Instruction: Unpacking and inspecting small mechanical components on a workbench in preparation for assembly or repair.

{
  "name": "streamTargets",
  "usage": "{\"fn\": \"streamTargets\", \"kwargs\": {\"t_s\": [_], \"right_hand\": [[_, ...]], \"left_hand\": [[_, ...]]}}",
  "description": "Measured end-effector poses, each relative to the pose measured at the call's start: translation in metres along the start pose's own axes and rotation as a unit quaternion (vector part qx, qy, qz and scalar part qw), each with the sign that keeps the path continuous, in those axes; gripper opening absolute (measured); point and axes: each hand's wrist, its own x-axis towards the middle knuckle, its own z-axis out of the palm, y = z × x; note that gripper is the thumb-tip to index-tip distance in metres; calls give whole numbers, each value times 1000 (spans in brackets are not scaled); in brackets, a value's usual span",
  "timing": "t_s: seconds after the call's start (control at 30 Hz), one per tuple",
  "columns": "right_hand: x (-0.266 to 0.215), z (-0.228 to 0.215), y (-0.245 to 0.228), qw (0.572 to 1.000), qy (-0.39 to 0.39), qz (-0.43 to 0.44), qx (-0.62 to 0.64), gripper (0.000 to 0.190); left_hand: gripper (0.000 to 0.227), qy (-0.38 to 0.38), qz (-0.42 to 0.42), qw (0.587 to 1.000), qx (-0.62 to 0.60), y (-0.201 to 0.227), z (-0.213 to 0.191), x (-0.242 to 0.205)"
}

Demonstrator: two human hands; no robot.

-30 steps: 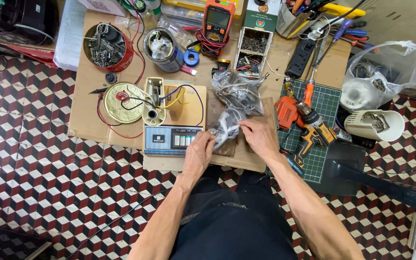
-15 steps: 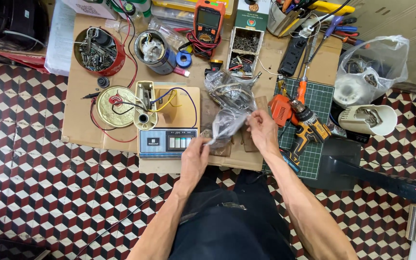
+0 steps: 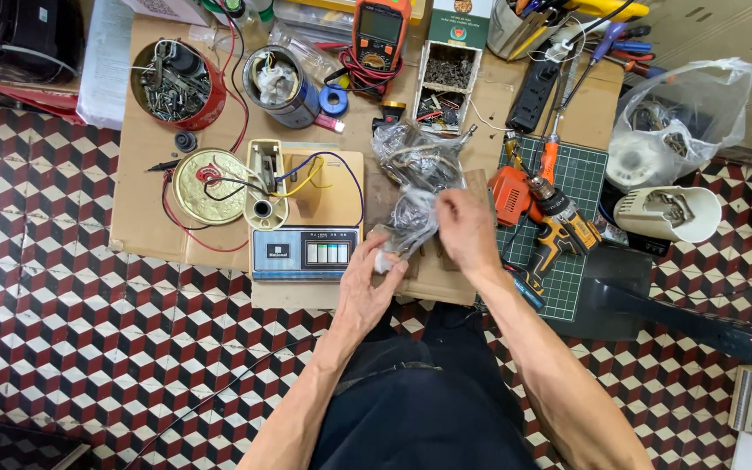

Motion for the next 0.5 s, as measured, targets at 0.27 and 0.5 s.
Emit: {"fn": "streamTargets", "kwargs": {"t_s": [0.27, 0.5], "right_hand": [[-48, -41, -40, 978, 96, -124, 138, 18], [-1, 10, 20, 900, -253, -226, -274, 16]], "left_hand": [[17, -33, -18, 997, 66, 49, -43, -5], [19, -75, 56, 996, -3, 43, -50, 2]]}}
